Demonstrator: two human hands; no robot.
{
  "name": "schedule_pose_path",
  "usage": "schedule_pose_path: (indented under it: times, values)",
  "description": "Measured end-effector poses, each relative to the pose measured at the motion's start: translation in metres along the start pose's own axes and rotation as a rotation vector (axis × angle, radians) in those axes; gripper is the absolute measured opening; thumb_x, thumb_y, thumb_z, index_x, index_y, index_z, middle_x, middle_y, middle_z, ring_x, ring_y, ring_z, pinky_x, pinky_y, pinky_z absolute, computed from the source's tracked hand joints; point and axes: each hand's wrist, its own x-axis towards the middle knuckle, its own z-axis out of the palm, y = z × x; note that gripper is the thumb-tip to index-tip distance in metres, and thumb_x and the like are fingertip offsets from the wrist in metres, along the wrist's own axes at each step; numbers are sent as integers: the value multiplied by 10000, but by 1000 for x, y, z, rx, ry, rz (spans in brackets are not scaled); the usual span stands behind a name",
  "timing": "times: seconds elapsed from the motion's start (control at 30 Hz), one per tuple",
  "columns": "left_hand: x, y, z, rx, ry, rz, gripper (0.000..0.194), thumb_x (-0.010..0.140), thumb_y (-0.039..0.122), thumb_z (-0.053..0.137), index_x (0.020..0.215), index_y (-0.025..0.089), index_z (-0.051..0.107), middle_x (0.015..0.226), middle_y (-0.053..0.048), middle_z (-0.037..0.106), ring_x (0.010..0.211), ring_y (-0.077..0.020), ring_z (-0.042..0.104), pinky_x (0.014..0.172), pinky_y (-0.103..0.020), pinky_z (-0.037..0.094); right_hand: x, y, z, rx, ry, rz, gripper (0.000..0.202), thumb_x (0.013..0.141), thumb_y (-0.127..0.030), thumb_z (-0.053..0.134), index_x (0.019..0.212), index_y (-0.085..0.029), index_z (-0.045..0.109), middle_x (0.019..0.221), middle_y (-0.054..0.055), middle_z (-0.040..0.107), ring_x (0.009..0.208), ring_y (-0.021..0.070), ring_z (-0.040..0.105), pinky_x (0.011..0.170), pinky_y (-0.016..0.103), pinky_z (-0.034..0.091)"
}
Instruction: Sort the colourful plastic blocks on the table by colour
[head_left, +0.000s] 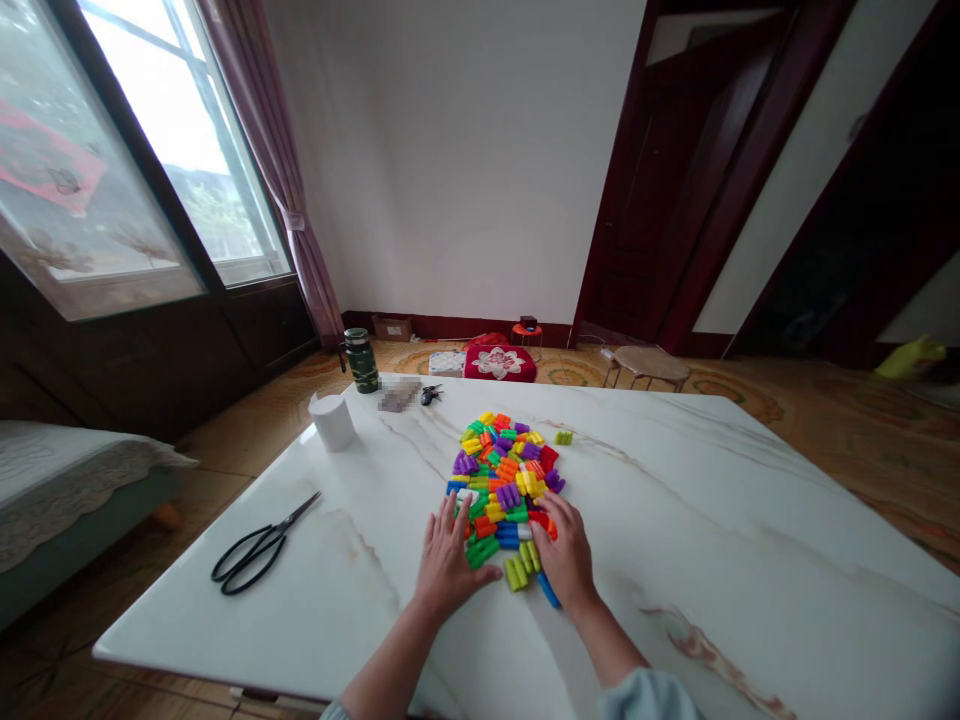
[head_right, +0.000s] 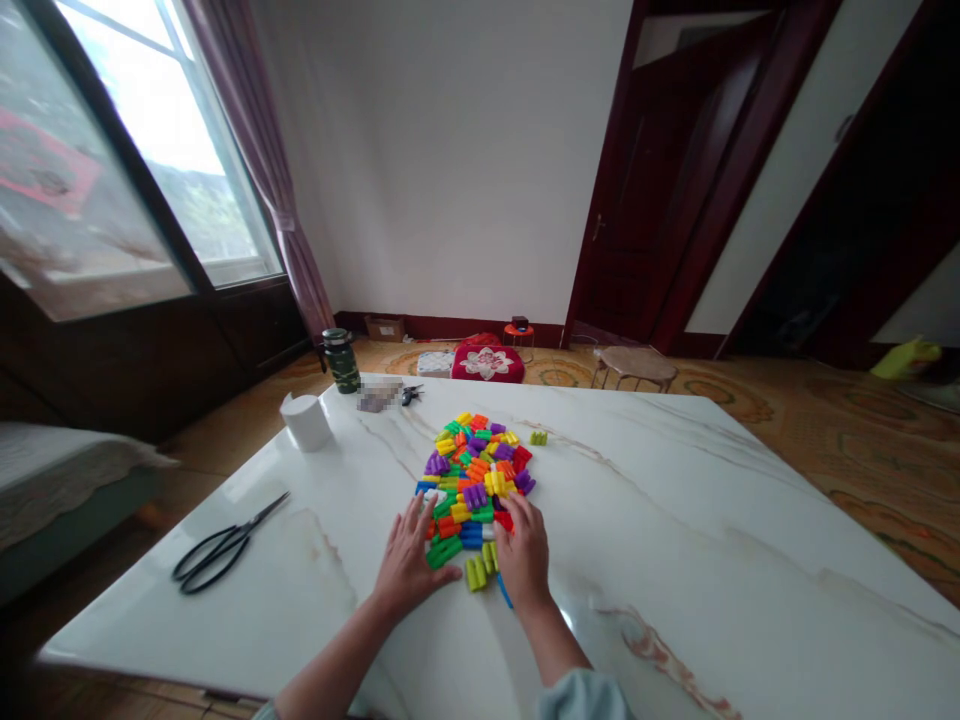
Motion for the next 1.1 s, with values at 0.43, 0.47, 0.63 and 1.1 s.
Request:
schedule_pose_path:
  times: [0.43,0.47,0.63,1.1]
  values:
    - [-1,15,-12,29,12,115,959,677,401,775,1499,303,292,1623,-109,99,1472,-380,127,1121,-578,278,3,-21,37,-33,-89,-120,270,906,-259,528,1129,-215,673,1235,103,629,1223,259,508,1039,482,441]
    - [-1,17,-14,43,11,139,916,692,383,767,1488,324,317,1625,-90,98,1474,-382,115,1121,-580,275,-3,-22,36,-15,-78,-115,267,908,-254,525,1126,-216,674,1233,102,631,1211,255,518,1035,478,446]
    - [-1,21,-21,82,-7,221,729,789,352,695,1449,368,385,1606,-51,205,1473,-369,133,1116,-576,293,-14,-28,32,61,-117,-109,273,904,-225,513,1128,-212,668,1193,93,659,1149,235,576,1010,448,476]
    - [-3,24,-28,81,0,316,646,826,244,628,1431,352,429,1620,-18,152,1479,-343,130,1131,-560,309,-13,-28,29,180,-64,-3,253,910,-243,494,1103,-192,648,1133,108,684,1095,226,622,944,412,533]
